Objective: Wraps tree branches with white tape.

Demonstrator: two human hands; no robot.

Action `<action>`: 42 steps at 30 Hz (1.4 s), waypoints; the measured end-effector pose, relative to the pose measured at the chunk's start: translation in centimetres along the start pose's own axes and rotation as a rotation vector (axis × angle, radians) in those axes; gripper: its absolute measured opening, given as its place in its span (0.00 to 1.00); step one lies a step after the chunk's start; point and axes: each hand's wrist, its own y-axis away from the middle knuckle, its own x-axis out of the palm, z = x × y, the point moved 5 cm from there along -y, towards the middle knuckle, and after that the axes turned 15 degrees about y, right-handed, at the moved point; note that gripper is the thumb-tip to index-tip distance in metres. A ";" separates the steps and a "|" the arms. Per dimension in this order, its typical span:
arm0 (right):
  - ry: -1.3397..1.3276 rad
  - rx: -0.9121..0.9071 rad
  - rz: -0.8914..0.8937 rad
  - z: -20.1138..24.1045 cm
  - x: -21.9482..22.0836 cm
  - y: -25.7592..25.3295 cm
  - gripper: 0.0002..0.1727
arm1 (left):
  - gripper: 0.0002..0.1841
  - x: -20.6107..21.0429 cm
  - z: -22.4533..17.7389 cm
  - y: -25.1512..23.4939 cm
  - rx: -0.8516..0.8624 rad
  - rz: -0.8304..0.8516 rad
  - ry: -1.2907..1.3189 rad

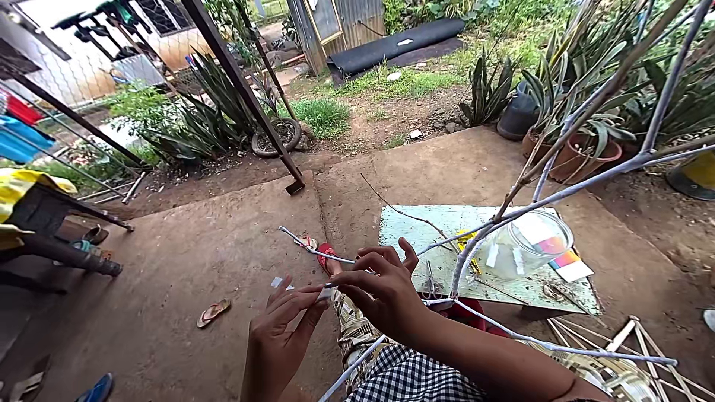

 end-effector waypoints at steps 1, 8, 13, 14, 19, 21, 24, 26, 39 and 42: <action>0.000 0.000 -0.003 0.0 0.0 0.0 0.11 | 0.13 0.0 -0.2 0.2 0.002 -0.001 0.011; 0.001 -0.038 -0.077 0.4 0.0 0.4 0.09 | 0.08 -0.2 -2.2 0.1 -0.057 -0.016 0.179; 0.002 -0.051 -0.118 0.6 0.0 0.7 0.08 | 0.09 0.3 -2.4 -1.4 -0.012 0.032 0.278; -0.001 -0.054 -0.125 0.6 0.0 0.7 0.08 | 0.10 0.4 -2.4 -1.7 0.000 0.056 0.300; 0.002 -0.066 -0.135 0.7 -0.3 0.9 0.10 | 0.19 -0.1 -3.1 -2.9 -0.011 0.079 0.190; 0.009 -0.066 -0.137 0.8 -0.3 1.0 0.09 | 0.25 -0.4 -3.3 -3.2 -0.005 0.100 0.138; -0.004 -0.067 -0.132 0.8 -0.1 1.1 0.07 | 0.29 -0.7 -3.3 -3.8 -0.015 0.125 0.131; -0.017 -0.068 -0.122 0.9 0.1 1.3 0.06 | 0.31 -1.2 -2.8 -4.4 -0.035 0.108 0.145; -0.016 -0.033 -0.033 0.4 -0.1 0.9 0.12 | 0.35 -5.2 9.1 -6.6 -0.575 -0.310 0.236; -0.032 0.014 0.030 0.2 -3.2 0.8 0.24 | 0.31 -4.8 9.6 -5.9 -0.558 -0.368 0.283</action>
